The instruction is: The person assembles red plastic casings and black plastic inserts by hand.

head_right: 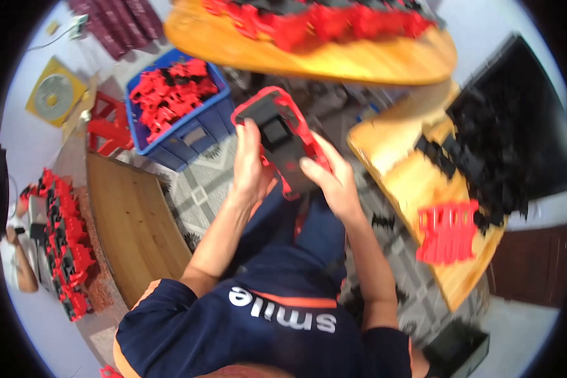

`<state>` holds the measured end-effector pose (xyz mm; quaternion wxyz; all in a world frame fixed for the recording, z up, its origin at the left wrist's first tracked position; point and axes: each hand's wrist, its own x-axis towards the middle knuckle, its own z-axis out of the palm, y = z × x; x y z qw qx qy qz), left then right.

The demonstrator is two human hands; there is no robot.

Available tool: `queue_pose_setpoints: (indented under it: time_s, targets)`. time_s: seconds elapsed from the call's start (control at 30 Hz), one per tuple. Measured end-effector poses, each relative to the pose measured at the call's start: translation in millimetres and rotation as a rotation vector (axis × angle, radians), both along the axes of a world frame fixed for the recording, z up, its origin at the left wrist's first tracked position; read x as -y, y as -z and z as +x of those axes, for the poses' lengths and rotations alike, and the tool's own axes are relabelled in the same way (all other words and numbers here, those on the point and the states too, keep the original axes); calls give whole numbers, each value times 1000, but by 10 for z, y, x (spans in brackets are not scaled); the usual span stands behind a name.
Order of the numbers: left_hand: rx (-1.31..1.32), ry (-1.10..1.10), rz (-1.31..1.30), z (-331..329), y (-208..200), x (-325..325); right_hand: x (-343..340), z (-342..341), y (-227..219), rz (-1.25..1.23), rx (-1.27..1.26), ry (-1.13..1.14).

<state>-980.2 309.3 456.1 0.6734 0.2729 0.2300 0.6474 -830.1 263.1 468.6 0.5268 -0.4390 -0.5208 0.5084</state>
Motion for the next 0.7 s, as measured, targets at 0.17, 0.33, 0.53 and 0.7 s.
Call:
queue_pose_setpoints:
  time_s: [0.17,0.33,0.53,0.7]
  targets:
    - [-259,-85,323,-365,-161,318,-1,-301,-230,168,134,-160]
    - [-158,-557,236,-1004,-555,-568,-74,-239,-347,210,39,-266]
    - [-315,-433,170,-2284,-1453,-3398,399,176,-66,-38,322,-186]
    - [-389,-164,-79,-2694,-1321,-4890,792,116,209,-265,241,-112]
